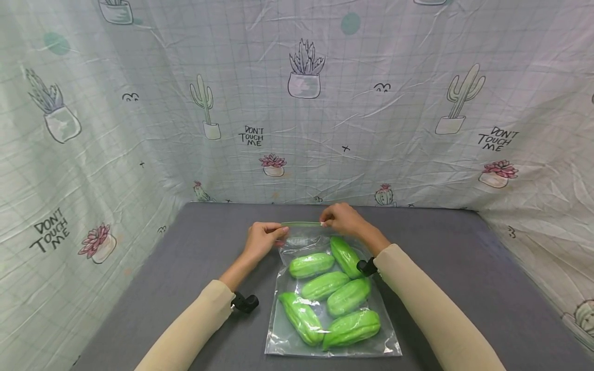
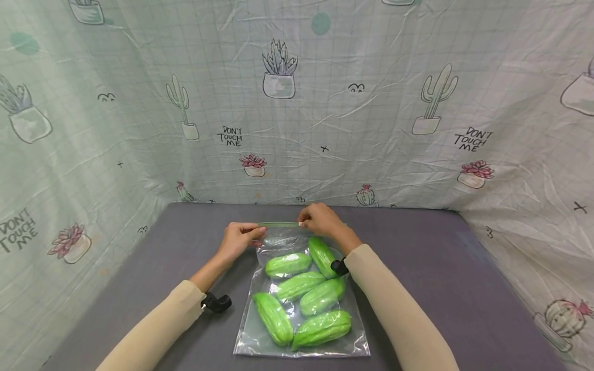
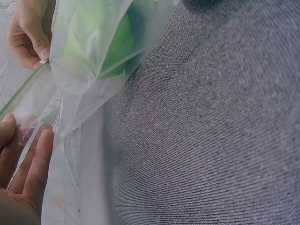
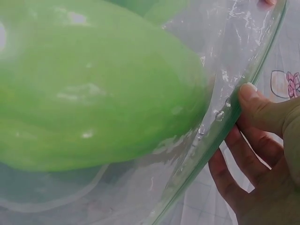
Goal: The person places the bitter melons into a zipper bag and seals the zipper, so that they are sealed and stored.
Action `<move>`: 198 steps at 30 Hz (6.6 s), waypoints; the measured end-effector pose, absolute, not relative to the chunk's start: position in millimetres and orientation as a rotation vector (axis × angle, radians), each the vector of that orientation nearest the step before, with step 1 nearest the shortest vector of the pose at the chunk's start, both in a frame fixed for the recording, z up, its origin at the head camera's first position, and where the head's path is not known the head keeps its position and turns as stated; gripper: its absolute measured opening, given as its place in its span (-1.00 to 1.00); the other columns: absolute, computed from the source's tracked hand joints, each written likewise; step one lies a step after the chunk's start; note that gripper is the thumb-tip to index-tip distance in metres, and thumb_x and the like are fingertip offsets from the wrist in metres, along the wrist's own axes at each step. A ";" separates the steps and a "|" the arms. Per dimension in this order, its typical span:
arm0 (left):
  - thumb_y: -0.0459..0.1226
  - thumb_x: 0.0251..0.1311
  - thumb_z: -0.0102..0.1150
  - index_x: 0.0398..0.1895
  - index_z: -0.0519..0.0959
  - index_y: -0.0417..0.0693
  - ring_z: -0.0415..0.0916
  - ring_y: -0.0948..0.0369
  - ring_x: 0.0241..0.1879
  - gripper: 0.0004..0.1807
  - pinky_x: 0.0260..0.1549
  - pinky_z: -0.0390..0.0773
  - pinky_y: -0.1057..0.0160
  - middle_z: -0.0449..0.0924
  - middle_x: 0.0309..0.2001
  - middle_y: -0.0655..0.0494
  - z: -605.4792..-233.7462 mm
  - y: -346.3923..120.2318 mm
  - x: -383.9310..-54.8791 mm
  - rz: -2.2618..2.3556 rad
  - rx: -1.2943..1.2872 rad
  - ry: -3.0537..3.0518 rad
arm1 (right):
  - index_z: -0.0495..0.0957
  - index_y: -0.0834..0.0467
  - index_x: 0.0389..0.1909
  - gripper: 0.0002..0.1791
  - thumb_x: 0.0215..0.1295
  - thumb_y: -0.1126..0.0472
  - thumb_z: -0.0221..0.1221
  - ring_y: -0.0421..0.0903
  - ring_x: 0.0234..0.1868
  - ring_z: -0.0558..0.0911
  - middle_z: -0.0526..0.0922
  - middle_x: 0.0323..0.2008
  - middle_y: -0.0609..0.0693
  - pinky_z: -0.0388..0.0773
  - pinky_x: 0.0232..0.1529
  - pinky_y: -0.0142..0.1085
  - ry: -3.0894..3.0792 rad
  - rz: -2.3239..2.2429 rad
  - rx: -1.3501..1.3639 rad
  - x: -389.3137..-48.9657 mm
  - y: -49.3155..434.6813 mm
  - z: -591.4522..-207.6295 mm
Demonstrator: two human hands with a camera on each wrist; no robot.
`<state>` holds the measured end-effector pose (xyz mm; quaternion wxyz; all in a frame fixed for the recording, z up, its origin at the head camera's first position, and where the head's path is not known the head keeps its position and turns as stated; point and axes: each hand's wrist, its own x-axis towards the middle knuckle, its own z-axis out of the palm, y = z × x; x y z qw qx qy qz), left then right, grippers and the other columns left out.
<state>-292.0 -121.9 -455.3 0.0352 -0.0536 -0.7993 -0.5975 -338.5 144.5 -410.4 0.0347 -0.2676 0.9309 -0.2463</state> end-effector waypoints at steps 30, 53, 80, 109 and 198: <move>-0.21 0.29 0.41 -0.14 0.80 -0.23 0.79 0.22 -0.38 -0.76 -0.32 0.78 0.22 0.83 -0.27 -0.11 -456.3 -123.2 -293.9 -1.846 -0.172 -2.455 | 0.75 0.15 -0.03 -0.80 0.49 0.22 0.21 -0.01 -0.07 0.75 0.82 -0.10 0.02 0.69 -0.01 -0.07 2.863 -0.745 -0.739 -335.5 153.9 -411.2; -0.23 0.32 0.38 -0.08 0.79 -0.24 0.80 0.17 -0.34 -0.75 -0.30 0.79 0.21 0.83 -0.24 -0.13 -456.7 -123.9 -294.4 -1.863 -0.179 -2.457 | 0.76 0.13 -0.03 -0.81 0.47 0.21 0.24 -0.01 -0.11 0.75 0.82 -0.10 0.02 0.69 -0.06 -0.07 2.921 -0.666 -0.727 -336.8 161.9 -414.4; -0.26 0.30 0.39 -0.12 0.80 -0.22 0.80 0.17 -0.35 -0.79 -0.30 0.79 0.20 0.82 -0.25 -0.15 -455.7 -122.9 -293.0 -1.868 -0.185 -2.437 | 0.74 0.11 0.03 -0.78 0.50 0.20 0.21 0.00 -0.07 0.75 0.82 -0.11 -0.05 0.68 -0.02 -0.02 2.918 -0.651 -0.651 -336.5 168.1 -418.0; -0.24 0.30 0.40 -0.10 0.79 -0.23 0.79 0.17 -0.36 -0.76 -0.30 0.79 0.20 0.83 -0.27 -0.12 -453.3 -124.6 -293.4 -1.860 -0.161 -2.462 | 0.74 0.15 0.02 -0.78 0.50 0.24 0.19 0.00 -0.11 0.76 0.81 -0.07 0.04 0.71 -0.09 -0.05 2.904 -0.666 -0.701 -336.6 179.8 -417.4; -0.23 0.30 0.40 -0.08 0.77 -0.30 0.79 0.21 -0.39 -0.71 -0.33 0.78 0.22 0.82 -0.28 -0.12 -458.0 -132.5 -297.3 -1.851 -0.157 -2.461 | 0.73 0.15 0.05 -0.76 0.48 0.20 0.22 0.05 -0.09 0.75 0.80 -0.03 0.09 0.69 -0.07 0.02 2.925 -0.581 -0.641 -338.4 207.3 -426.6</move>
